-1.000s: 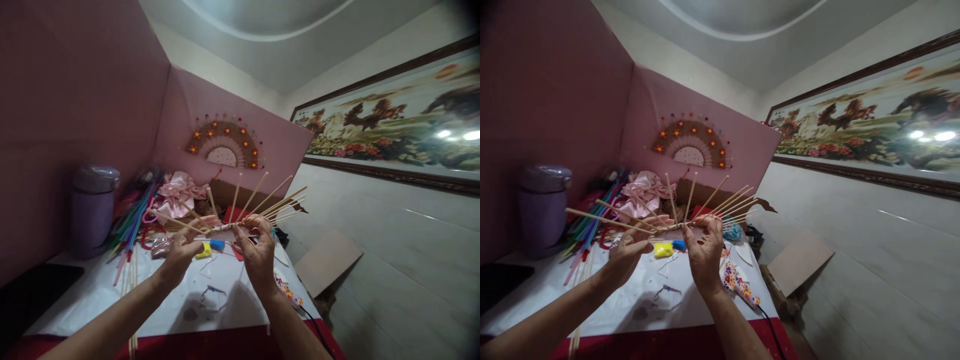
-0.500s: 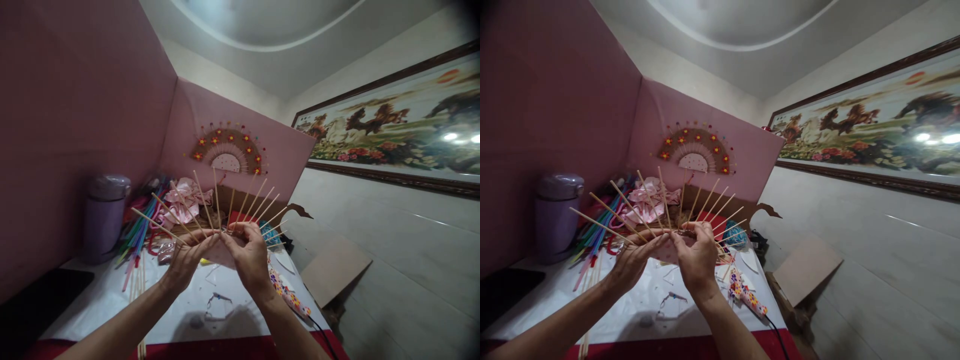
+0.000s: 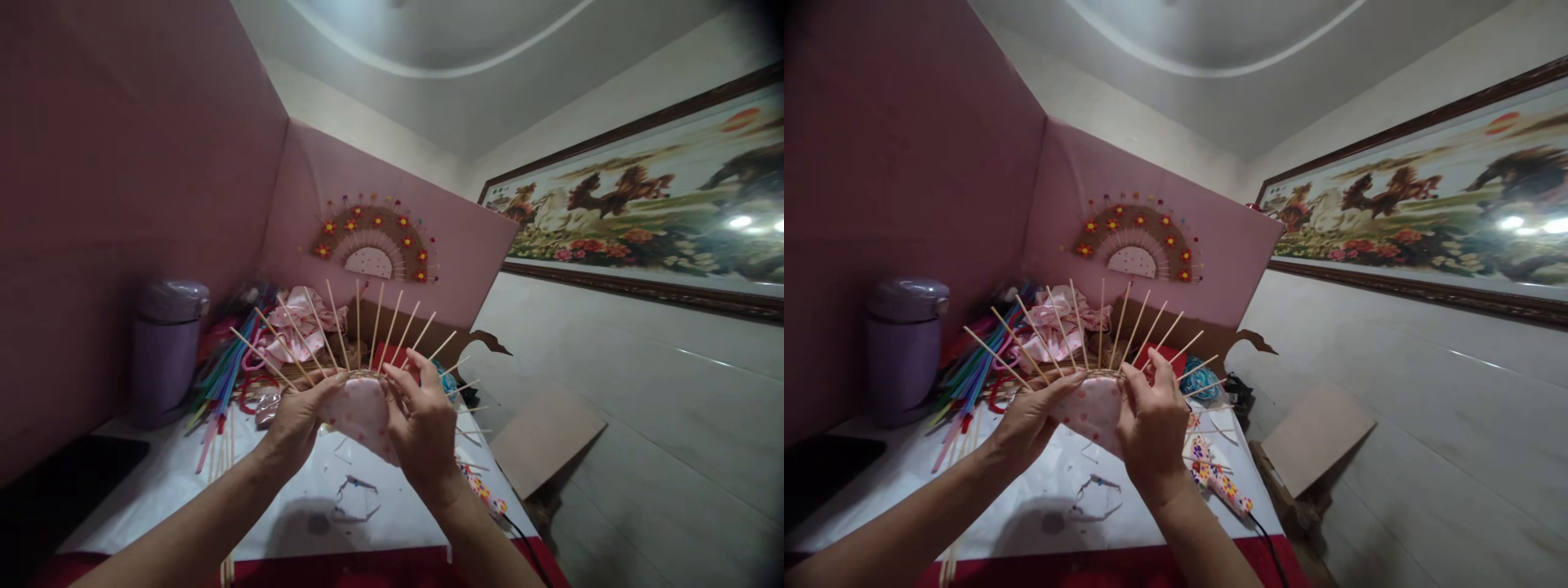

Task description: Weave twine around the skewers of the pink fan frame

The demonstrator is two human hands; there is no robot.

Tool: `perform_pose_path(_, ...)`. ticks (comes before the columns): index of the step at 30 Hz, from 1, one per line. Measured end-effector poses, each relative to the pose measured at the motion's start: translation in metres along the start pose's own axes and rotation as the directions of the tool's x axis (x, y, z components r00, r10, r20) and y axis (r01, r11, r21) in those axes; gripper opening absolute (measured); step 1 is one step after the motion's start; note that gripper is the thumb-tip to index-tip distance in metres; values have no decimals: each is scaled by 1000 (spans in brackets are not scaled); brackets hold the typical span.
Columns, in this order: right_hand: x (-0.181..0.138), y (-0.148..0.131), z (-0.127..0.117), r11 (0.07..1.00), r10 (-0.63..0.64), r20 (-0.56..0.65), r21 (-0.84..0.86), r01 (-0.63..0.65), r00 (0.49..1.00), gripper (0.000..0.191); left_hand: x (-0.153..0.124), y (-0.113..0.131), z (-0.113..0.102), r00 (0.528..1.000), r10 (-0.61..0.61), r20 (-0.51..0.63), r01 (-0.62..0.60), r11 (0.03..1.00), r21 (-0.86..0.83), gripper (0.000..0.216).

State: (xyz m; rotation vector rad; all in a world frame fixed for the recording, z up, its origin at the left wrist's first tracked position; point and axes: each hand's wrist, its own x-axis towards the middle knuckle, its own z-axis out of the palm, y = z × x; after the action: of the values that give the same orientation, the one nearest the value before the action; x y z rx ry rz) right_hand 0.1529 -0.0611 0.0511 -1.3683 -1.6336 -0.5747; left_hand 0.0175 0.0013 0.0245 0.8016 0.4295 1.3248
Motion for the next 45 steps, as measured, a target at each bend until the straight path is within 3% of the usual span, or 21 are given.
perform_pose_path(4, -1, -4, -5, 997, -51, 4, -56, 51, 999, 28, 5, -2, -6, 999, -25, 21, 25, 1000, 11, 16)
perform_pose_path(14, -6, -7, -2, 974, -193, 233, -72, 214, 953, 32, -3, -5, -3, 985, -77, 154, 61, 993, 102, 14)
perform_pose_path(17, -8, -6, -1, 969, -191, 234, -110, 222, 953, 31, -3, -4, -3, 976, -123, 180, 104, 988, 114, 14)
perform_pose_path(21, -10, -5, -2, 976, -154, 188, -123, 179, 970, 33, -7, 0, -2, 925, -185, 331, 167, 983, 81, 25)
perform_pose_path(24, -10, -5, -2, 979, -131, 173, -136, 155, 976, 33, -11, 0, 0, 899, -166, 406, 164, 986, 41, 35)
perform_pose_path(29, -10, -8, -3, 977, -124, 176, -152, 152, 976, 30, -10, -4, 0, 926, -125, 356, 119, 992, 40, 35)
perform_pose_path(34, -5, -11, -6, 981, -146, 169, -99, 164, 975, 31, -7, -2, 1, 922, -37, 386, 15, 998, 61, 28)
perform_pose_path(41, 11, -13, -16, 955, -268, 256, -58, 291, 929, 23, -8, 8, 3, 950, -98, 297, 87, 995, 51, 29)
perform_pose_path(45, 34, -15, -29, 925, -341, 286, -66, 374, 896, 17, -4, 25, 12, 929, -94, 358, 60, 993, 105, 24)
